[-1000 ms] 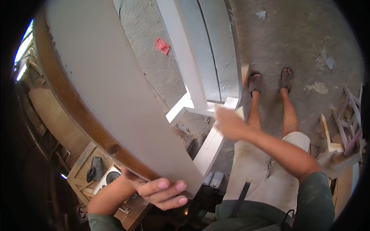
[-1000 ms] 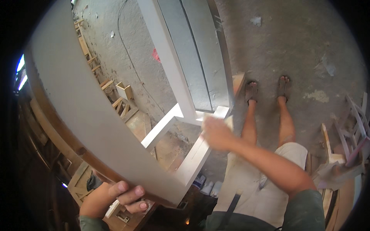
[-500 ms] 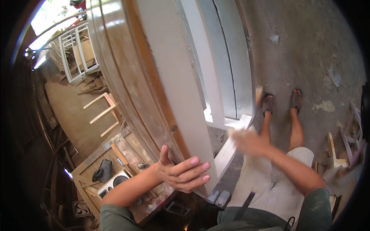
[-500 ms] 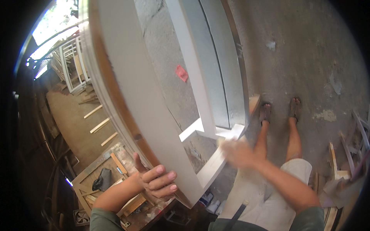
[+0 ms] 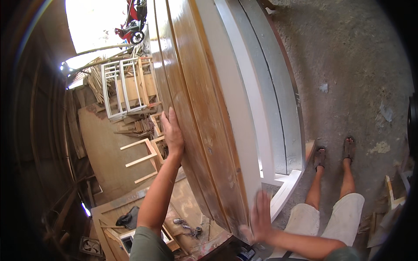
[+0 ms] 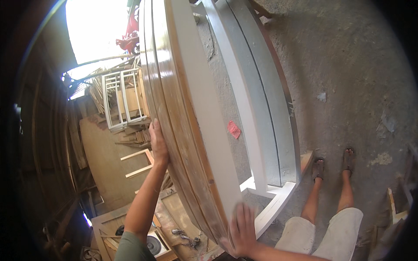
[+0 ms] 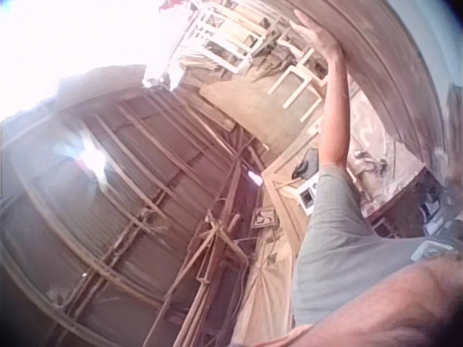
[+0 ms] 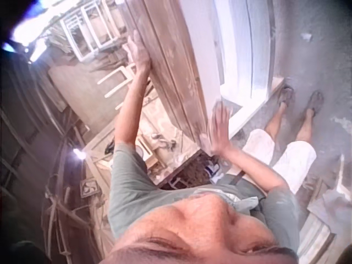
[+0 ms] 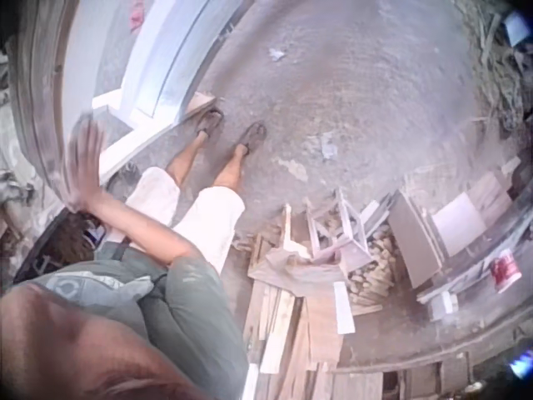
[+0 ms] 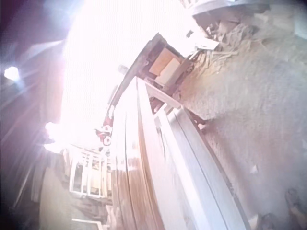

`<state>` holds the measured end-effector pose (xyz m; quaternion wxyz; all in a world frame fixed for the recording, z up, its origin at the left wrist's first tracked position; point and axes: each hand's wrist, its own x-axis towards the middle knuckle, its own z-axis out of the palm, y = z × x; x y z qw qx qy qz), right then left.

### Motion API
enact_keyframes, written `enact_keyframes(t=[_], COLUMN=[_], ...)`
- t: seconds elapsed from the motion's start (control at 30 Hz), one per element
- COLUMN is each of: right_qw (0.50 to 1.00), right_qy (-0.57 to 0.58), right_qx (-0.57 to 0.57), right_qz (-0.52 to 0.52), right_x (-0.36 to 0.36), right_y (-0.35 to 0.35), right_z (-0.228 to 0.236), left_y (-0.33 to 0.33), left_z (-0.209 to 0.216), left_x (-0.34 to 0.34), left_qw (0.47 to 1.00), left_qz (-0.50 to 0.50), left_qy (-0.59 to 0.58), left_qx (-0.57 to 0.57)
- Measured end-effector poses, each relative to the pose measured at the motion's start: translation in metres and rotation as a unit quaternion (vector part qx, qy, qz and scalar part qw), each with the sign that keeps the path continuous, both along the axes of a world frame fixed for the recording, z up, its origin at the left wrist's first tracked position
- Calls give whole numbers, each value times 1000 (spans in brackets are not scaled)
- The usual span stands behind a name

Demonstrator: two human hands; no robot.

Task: The person sands the surfaces of a wooden cabinet and its top with a piece of sandpaper by hand, and then wipes the dust off the top with a red cloth.

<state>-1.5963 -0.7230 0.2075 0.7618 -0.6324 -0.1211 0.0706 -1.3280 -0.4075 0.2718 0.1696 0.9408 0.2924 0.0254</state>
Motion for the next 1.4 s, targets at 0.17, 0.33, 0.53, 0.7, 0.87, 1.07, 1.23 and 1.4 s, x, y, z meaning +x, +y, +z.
enact_keyframes(t=[0.17,0.33,0.53,0.7,0.87,1.07,1.23,1.4], right_qw=[993,997,997,997,995,996,992,999], right_qy=[19,-26,-44,-66,-73,-8,-125,-7], right_qx=[-69,-37,7,-35,-3,26,-2,14], right_qz=[-92,-59,60,-17,-75,88,7,-33], right_x=[290,294,9,322,480,254,515,839], right_y=[55,54,16,54,76,34,61,91], right_z=[2,-3,-4,-16,-17,-13,-4,3], left_y=[-16,0,-5,-1,-7,1,20,3], left_z=[9,-4,5,3,13,19,13,11], left_x=[2,-1,-3,-3,1,87,252,446], left_qw=[999,999,999,998,998,992,983,972], left_qz=[11,6,32,25,-17,-100,-158,-210], left_qy=[10,-22,-20,-11,33,53,35,5], left_qx=[29,35,24,52,52,57,84,105])
